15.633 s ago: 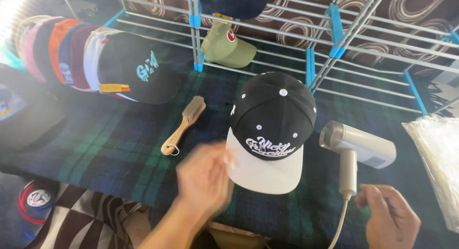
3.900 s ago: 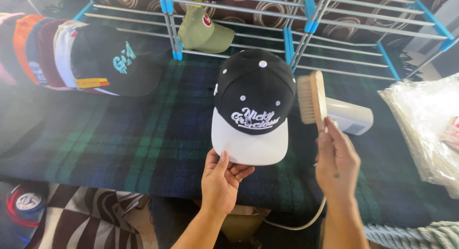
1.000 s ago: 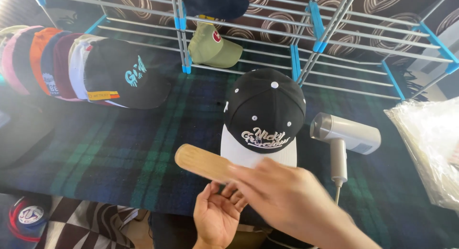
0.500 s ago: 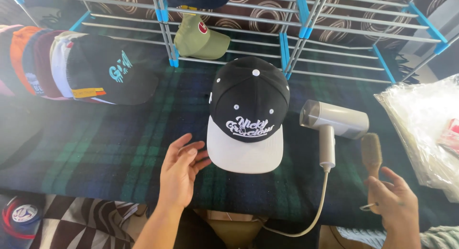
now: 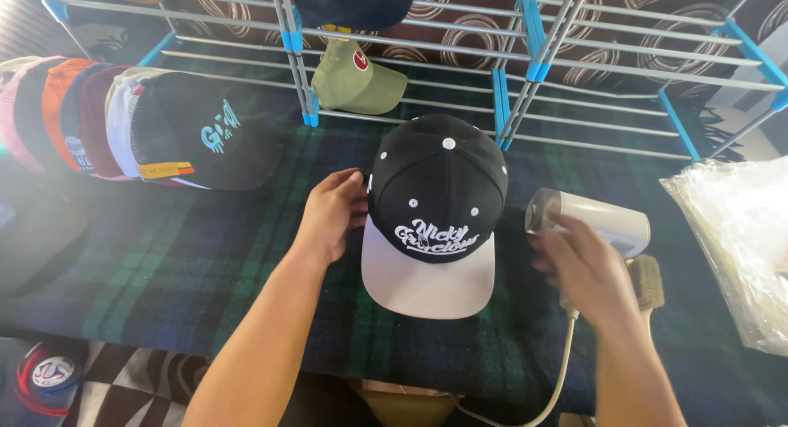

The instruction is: Cleaning and shaping baseball caps using a brush and a hair dryer on a workbench.

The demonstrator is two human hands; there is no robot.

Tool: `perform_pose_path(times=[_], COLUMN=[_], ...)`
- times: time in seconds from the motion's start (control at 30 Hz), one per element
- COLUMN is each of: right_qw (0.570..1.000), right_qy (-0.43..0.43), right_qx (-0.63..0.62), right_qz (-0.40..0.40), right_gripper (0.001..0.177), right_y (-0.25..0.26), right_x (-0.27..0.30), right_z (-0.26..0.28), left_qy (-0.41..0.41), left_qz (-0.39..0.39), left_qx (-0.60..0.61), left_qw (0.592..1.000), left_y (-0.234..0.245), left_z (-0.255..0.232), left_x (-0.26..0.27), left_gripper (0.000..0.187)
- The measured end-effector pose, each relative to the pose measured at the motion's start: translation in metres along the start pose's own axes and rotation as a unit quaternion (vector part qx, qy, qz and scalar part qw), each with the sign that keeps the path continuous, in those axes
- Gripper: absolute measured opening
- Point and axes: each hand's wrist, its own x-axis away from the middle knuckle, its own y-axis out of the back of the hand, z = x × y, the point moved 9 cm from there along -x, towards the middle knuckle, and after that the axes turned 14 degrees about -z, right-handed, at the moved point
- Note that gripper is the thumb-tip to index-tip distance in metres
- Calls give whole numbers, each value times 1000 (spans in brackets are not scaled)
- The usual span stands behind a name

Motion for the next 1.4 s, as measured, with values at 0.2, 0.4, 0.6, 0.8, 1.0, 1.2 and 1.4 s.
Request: perform_pose_path(times=[0.2,0.4,0.6,0.8,1.0,1.2,1.4], right_qw=[891,854,812,797,776,737,653], right_qy=[-58,-68,-75,-90,-134,50,187], right_qx=[-393,-454,-514,-530,-552,-619,-688], right_qz=[218,246,267,276,275,267,254], right_gripper=[42,20,22,17,9,8,29], right_y=[-108,-123,-115,-135,-133,-41,-15], right_x=[-59,-75,-61,-76,-83,-32,-19], right_z=[29,25,41,25,29,107,97], left_qy=[6,34,38,40,17,-112,-171], left_qz=[-5,30,40,26,37,60,64], left_qx=[40,29,39,58,124,156,242], left_qw=[999,999,998,997,991,980,953], left_y=[-9,-16,-25,-25,-29,-28,-7], left_z=[3,4,-3,-3,-35,-112,-91], left_x=[-34,-39,-37,-38,-22,68,94], left_gripper=[43,44,42,42,41,32,27])
